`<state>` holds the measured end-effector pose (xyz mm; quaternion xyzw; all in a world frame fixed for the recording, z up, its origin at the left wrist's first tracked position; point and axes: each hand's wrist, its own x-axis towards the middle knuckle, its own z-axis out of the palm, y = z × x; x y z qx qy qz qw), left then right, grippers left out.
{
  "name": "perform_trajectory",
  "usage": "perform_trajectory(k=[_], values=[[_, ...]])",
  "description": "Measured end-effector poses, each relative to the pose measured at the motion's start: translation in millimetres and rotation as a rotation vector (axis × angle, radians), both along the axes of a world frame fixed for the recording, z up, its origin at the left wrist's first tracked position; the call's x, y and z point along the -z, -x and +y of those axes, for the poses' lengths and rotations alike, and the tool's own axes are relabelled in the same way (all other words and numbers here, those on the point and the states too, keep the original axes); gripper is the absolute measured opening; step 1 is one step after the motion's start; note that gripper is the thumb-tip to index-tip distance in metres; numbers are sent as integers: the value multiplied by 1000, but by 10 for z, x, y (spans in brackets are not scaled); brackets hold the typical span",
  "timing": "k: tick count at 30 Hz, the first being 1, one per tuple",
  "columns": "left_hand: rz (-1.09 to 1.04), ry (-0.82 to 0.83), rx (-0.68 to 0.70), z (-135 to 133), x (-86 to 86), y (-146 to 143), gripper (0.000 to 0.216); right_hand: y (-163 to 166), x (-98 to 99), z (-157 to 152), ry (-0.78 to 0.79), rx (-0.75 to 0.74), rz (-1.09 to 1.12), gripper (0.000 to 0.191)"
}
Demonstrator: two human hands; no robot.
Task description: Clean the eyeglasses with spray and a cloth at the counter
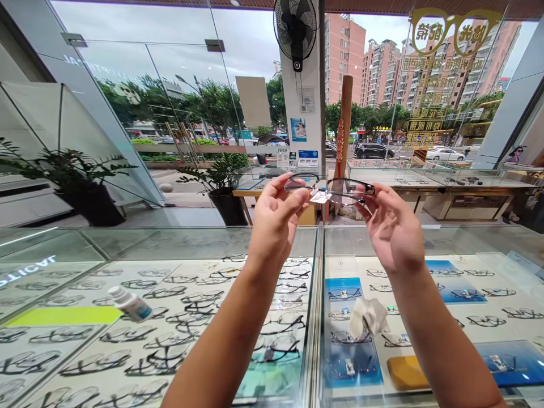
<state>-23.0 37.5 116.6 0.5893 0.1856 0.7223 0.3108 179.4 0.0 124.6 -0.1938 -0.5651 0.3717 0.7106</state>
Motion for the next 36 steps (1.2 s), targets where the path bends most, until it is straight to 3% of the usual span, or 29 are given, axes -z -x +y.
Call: perform_trajectory(k=[4,8,16,21,25,27,32,36], values=[[148,200,301,-38,-49,6,46,32,-4,-66,-268,222,-308,37],[231,275,457,-106,-78,-51,39,51,-7,-130,-484,389,-553,44],[118,585,796,-113,-24,-49,43,2,-31,-148,-528,435,-599,31],[221,626,839,-142,-16,-75,55,17,-22,-151,-567,467,-494,17],[331,625,712,-159,-37,-124,57,34,-12,-146,-556,523,-447,14],[342,579,521,-149,-35,-157,59,29,-16,-138,-523,584,-445,15],[212,159,-188,-215,-29,-246,39,-4,-36,-112,-465,789,-502,22],[269,-77,-319,-417,-74,-304,23,7,-21,-93,-466,865,-562,22]])
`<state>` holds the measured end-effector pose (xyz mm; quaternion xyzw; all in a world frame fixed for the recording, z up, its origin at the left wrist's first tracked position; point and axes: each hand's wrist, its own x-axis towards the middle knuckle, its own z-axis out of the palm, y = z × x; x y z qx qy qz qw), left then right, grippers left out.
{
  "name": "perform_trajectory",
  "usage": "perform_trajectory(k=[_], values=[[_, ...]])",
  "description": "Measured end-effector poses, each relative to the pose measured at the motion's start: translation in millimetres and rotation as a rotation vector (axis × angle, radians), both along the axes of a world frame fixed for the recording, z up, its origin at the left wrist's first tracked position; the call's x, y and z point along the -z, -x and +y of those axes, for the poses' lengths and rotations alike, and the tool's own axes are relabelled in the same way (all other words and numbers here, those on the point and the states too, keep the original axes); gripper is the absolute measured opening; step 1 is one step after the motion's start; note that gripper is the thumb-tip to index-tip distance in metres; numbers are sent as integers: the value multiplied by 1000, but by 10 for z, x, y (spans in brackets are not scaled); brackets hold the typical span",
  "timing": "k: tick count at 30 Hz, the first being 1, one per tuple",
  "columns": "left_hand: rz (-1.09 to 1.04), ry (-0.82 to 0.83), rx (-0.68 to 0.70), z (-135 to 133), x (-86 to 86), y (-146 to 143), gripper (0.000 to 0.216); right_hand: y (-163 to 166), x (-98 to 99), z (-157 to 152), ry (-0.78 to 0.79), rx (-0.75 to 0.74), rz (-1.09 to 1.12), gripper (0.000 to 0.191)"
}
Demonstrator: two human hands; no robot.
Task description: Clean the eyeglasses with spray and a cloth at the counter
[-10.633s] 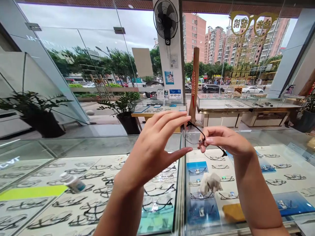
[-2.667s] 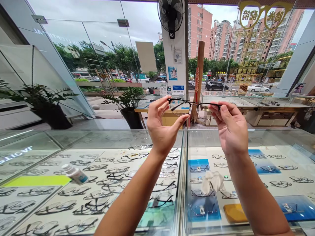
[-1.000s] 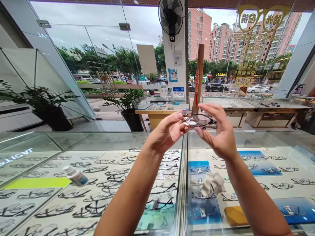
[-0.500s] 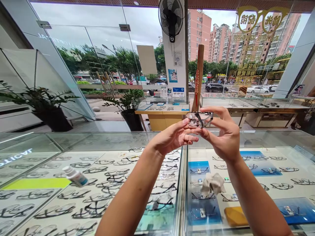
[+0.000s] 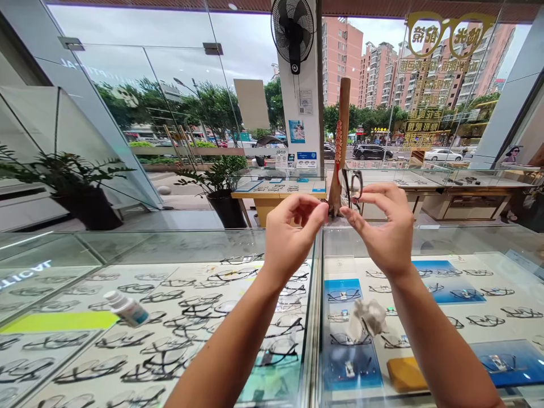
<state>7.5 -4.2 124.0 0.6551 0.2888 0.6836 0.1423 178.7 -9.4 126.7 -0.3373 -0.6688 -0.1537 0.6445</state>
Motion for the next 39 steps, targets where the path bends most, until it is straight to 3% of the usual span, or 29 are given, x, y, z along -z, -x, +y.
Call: perform_trajectory(k=[12,39], values=[[215,-78,-47,-125,4,-14,21,98,78,-4,110,57,-100,11],[230,150,-108,-128,49,-77,27,256,199,-14,119,243,-192,9]])
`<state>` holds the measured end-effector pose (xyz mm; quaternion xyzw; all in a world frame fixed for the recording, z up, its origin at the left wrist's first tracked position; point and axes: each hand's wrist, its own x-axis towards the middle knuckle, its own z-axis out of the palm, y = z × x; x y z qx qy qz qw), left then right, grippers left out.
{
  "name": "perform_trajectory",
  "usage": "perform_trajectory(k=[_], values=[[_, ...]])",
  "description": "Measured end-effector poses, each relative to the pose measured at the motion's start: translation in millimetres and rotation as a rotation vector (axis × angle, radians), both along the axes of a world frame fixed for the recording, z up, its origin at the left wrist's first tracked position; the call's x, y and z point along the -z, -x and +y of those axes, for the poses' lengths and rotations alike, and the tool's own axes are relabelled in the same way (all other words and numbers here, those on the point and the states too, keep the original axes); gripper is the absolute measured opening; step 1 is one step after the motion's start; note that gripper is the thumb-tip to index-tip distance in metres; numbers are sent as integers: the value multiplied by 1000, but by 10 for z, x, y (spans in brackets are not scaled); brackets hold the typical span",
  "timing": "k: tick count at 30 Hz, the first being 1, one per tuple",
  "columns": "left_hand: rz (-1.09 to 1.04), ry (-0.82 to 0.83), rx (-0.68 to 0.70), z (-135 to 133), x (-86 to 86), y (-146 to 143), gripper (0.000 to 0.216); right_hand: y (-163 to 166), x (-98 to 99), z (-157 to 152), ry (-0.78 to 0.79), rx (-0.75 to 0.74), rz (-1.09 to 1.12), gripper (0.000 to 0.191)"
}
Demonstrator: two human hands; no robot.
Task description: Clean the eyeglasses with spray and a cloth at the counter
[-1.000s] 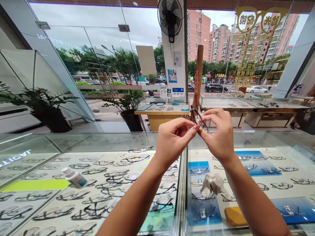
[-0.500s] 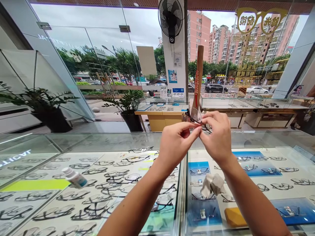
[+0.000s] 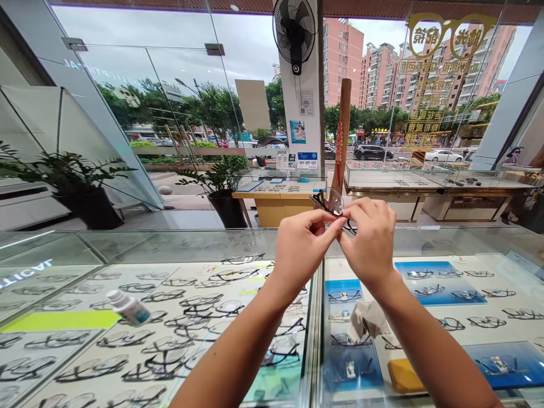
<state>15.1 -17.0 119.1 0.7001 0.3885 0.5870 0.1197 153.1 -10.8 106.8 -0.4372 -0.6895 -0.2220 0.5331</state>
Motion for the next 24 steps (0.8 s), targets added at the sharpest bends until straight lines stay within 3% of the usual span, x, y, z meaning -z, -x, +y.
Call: perform_trajectory(k=[7,17,24], values=[[-24,-12,-28,26,-12,22,23,40,19,-26,4,-19,-25,2],[-36,18,-80,43,-23,82,17,86,7,-84,91,-53,-42,12],[-104,60,-135,60,-124,292,18,-123,-198,-301,142,-212,8,10]])
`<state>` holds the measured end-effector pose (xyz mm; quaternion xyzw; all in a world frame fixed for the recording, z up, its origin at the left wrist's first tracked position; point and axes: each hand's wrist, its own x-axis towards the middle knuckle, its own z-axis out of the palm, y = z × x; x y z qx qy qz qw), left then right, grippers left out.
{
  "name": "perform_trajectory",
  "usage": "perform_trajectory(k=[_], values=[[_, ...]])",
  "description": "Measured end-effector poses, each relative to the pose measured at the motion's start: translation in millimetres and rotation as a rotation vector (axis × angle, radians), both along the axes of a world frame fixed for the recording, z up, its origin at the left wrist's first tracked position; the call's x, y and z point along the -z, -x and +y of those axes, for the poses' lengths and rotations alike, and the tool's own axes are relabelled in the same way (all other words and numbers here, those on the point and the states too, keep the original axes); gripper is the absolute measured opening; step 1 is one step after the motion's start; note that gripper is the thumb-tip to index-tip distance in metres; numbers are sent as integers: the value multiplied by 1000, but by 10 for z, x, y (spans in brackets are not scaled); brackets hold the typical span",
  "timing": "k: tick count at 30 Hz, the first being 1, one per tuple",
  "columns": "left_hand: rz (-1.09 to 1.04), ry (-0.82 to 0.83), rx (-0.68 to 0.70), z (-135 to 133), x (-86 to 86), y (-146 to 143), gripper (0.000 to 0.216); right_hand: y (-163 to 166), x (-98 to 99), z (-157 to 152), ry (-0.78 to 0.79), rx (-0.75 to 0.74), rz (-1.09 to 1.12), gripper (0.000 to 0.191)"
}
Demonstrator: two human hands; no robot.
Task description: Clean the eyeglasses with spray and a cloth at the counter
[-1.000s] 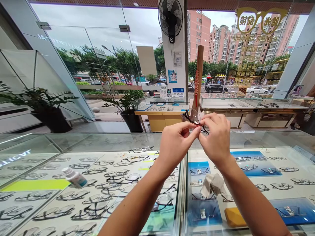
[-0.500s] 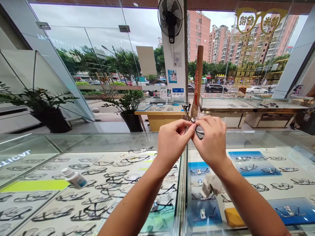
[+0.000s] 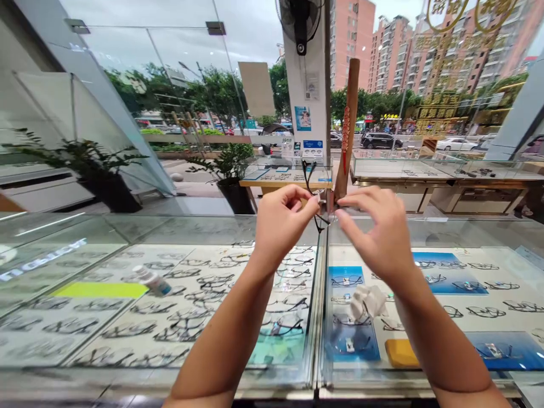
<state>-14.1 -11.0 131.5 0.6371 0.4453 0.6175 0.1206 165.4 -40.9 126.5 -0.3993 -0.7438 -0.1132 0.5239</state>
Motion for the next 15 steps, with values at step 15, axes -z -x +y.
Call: perform_trajectory(k=[15], values=[[-319,836,-411,-152,847,1737,17,-311,-222,13,-238,-12,87,20]])
